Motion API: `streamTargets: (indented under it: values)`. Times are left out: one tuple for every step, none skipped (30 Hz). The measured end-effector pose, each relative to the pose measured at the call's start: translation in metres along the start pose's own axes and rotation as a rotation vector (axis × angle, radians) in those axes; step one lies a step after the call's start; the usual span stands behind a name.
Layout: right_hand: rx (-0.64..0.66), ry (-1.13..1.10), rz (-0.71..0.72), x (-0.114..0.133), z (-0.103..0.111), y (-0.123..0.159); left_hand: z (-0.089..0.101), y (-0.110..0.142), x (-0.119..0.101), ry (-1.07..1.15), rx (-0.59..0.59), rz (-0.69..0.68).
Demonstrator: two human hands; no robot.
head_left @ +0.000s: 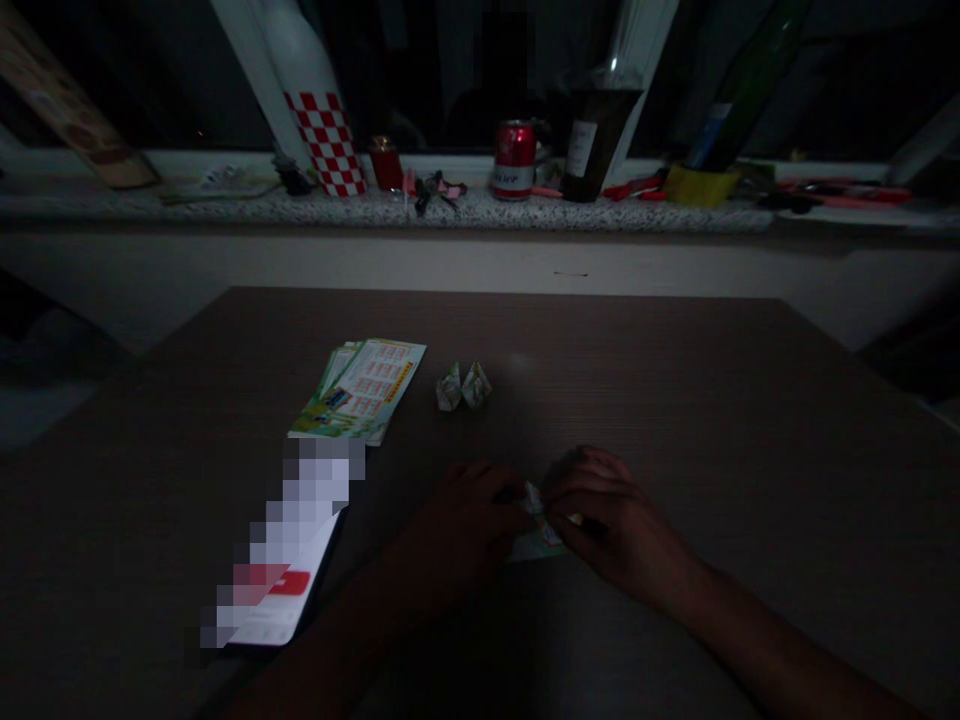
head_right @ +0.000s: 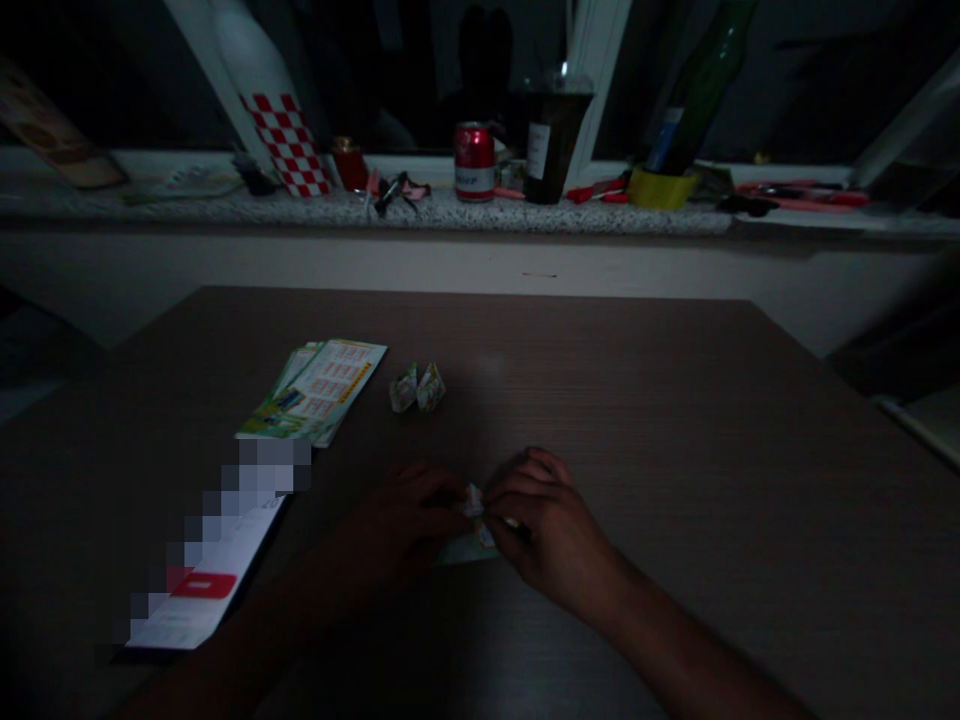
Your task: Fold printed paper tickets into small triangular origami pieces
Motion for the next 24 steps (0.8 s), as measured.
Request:
streamTargets:
  values:
    - [0.000, 0.001, -0.001, 0.0002, 0.0000, -0.0001, 0.0007, 0.0000, -0.0002, -0.008, 0.006, -0.002]
    - [0.002, 0.002, 0.000, 0.0005, -0.0001, -0.0003, 0.0013, -0.0001, -0.0004, -0.014, 0.011, -0.002]
    - [0.002, 0.002, 0.000, 0.0007, 0.0000, -0.0004, 0.0017, -0.0002, -0.0008, -0.019, 0.014, -0.002]
    - [0.002, 0.002, -0.001, 0.0008, 0.0001, -0.0004, 0.0020, -0.0003, -0.0012, -0.023, 0.017, -0.002]
    - [0.002, 0.001, -0.005, 0.0007, 0.0002, -0.0004, 0.0021, -0.0004, -0.0016, -0.026, 0.018, -0.002]
    - [0.000, -0.001, -0.007, 0.0006, 0.0004, -0.0003, 0.0021, -0.0004, -0.0019, -0.027, 0.019, -0.003]
    - [-0.002, -0.004, -0.009, 0.0005, 0.0004, -0.0002, 0.0018, -0.0004, -0.0021, -0.028, 0.020, -0.004]
    - [-0.005, -0.007, -0.009, 0.0004, 0.0004, 0.0001, 0.0018, -0.0004, -0.0021, -0.027, 0.015, -0.002]
    - [-0.008, -0.009, -0.009, 0.0004, 0.0003, 0.0003, 0.0016, -0.0003, -0.0020, -0.024, 0.011, 0.002]
    - [-0.009, -0.010, -0.010, 0.0002, 0.0000, 0.0006, 0.0014, -0.0001, -0.0018, -0.019, 0.008, 0.006]
    - [-0.012, -0.010, -0.011, 0.0000, -0.0003, 0.0009, 0.0013, 0.0001, -0.0015, -0.015, 0.003, 0.011]
    - [-0.014, -0.010, -0.014, -0.0004, -0.0007, 0.0011, 0.0012, 0.0003, -0.0013, -0.012, -0.001, 0.015]
    - [-0.016, -0.010, -0.018, -0.0008, -0.0011, 0.0014, 0.0011, 0.0005, -0.0011, -0.010, -0.008, 0.018]
    - [-0.016, -0.010, -0.021, -0.0013, -0.0015, 0.0016, 0.0010, 0.0008, -0.0010, -0.008, -0.014, 0.018]
    - [-0.014, -0.012, -0.020, -0.0016, -0.0020, 0.0019, 0.0008, 0.0010, -0.0010, -0.005, -0.018, 0.017]
    - [-0.013, -0.013, -0.019, -0.0019, -0.0024, 0.0021, 0.0007, 0.0011, -0.0010, -0.004, -0.025, 0.016]
    - [-0.013, -0.013, -0.020, -0.0024, -0.0027, 0.0023, 0.0004, 0.0012, -0.0009, -0.004, -0.027, 0.017]
    - [-0.015, -0.010, -0.023, -0.0029, -0.0029, 0.0025, 0.0001, 0.0012, -0.0009, -0.004, -0.028, 0.018]
    - [-0.017, -0.005, -0.027, -0.0032, -0.0030, 0.0027, 0.0000, 0.0011, -0.0009, -0.006, -0.030, 0.021]
    - [-0.017, -0.002, -0.030, -0.0033, -0.0031, 0.0028, 0.0000, 0.0009, -0.0011, -0.007, -0.028, 0.022]
    - [-0.020, 0.001, -0.031, -0.0031, -0.0031, 0.0029, 0.0001, 0.0006, -0.0013, -0.007, -0.026, 0.024]
    - [-0.023, 0.004, -0.031, -0.0026, -0.0031, 0.0029, 0.0004, 0.0003, -0.0016, -0.004, -0.023, 0.025]
    - [-0.027, 0.008, -0.031, -0.0019, -0.0031, 0.0028, 0.0005, 0.0001, -0.0019, 0.000, -0.016, 0.028]
    - [-0.033, 0.012, -0.034, -0.0012, -0.0030, 0.0026, 0.0006, -0.0002, -0.0020, 0.003, -0.010, 0.031]
Point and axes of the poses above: each hand's wrist, its own y-axis away from the middle knuckle, its own z-axis out of the back of the hand, x = y × z, the point moved 5 cm from there along -y, towards the middle knuckle, and after that the axes turned 11 degrees about -x, right-handed, at the moved point
